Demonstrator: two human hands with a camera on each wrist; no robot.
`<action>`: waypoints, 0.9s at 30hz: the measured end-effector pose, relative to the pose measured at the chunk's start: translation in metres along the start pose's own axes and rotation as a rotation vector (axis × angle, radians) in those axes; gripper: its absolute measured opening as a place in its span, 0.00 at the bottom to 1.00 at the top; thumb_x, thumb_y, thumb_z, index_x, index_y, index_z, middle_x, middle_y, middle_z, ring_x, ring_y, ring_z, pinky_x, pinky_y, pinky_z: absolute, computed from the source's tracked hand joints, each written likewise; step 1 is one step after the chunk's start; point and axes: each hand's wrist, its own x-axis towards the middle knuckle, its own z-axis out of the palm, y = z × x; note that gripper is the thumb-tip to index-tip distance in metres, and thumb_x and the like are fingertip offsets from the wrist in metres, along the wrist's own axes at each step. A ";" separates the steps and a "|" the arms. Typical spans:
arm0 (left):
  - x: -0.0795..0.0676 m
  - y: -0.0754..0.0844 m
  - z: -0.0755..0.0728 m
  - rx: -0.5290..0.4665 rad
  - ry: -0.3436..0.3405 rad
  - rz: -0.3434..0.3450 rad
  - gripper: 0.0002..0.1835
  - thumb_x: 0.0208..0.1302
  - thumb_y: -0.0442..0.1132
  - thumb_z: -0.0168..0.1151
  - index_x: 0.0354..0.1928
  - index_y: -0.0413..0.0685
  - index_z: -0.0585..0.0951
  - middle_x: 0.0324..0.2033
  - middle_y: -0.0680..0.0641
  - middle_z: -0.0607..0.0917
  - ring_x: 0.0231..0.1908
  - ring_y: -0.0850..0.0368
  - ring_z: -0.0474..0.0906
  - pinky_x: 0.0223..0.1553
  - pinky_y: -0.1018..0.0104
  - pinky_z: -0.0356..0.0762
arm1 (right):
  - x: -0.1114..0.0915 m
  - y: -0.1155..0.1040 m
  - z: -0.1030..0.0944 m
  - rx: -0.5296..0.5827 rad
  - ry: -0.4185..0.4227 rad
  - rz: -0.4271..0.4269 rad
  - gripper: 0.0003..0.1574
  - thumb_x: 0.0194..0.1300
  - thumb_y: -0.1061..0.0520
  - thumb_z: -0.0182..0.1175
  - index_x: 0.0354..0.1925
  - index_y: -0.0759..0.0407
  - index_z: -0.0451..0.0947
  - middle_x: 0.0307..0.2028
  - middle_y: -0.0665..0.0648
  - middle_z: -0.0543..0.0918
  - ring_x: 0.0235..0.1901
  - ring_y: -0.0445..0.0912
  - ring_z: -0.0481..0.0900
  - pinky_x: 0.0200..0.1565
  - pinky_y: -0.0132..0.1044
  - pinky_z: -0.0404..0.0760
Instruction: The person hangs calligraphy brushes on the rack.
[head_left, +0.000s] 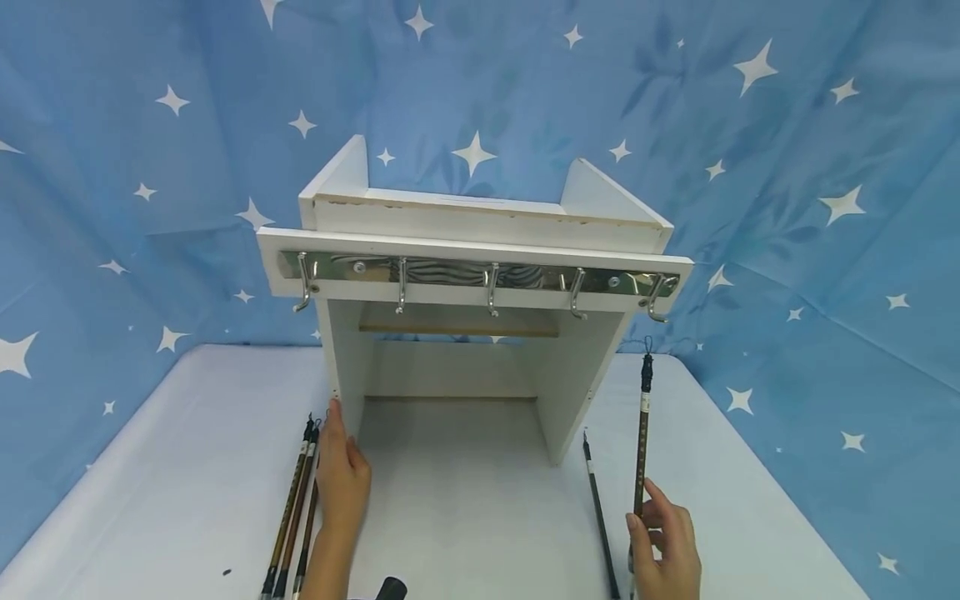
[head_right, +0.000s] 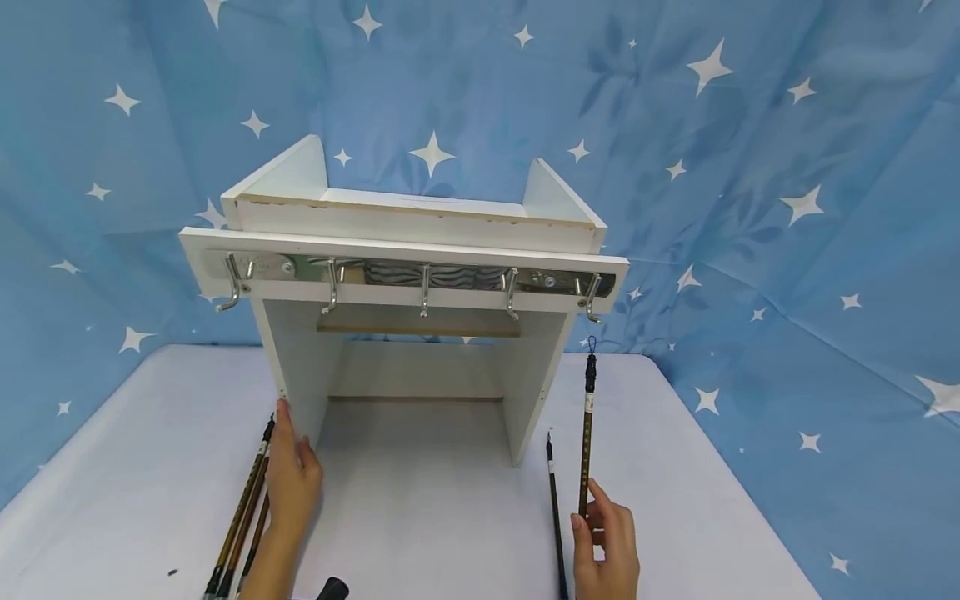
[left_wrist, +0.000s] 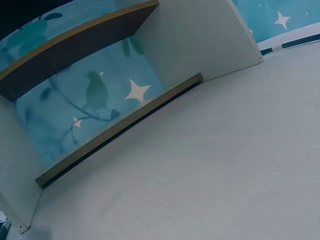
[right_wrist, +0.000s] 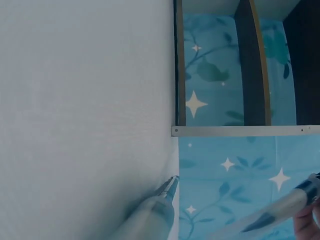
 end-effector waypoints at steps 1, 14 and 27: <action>0.000 0.000 -0.001 0.007 -0.001 0.000 0.39 0.55 0.16 0.49 0.69 0.44 0.55 0.56 0.30 0.68 0.54 0.30 0.66 0.44 0.38 0.72 | -0.001 -0.002 0.000 0.021 0.020 -0.016 0.34 0.43 0.81 0.61 0.52 0.71 0.71 0.34 0.38 0.67 0.30 0.23 0.65 0.29 0.12 0.69; -0.002 0.000 -0.003 0.021 -0.008 -0.007 0.39 0.55 0.17 0.49 0.69 0.44 0.54 0.56 0.30 0.67 0.53 0.30 0.67 0.42 0.40 0.74 | 0.000 -0.021 -0.005 0.093 0.126 -0.104 0.30 0.47 0.81 0.58 0.52 0.75 0.71 0.39 0.36 0.65 0.35 0.24 0.67 0.40 0.10 0.69; 0.000 -0.002 -0.002 0.016 0.002 0.030 0.41 0.54 0.15 0.49 0.69 0.47 0.54 0.56 0.30 0.68 0.49 0.30 0.70 0.37 0.40 0.76 | 0.008 -0.027 -0.006 0.054 0.116 -0.067 0.31 0.48 0.79 0.59 0.54 0.72 0.71 0.40 0.31 0.62 0.35 0.22 0.66 0.38 0.10 0.68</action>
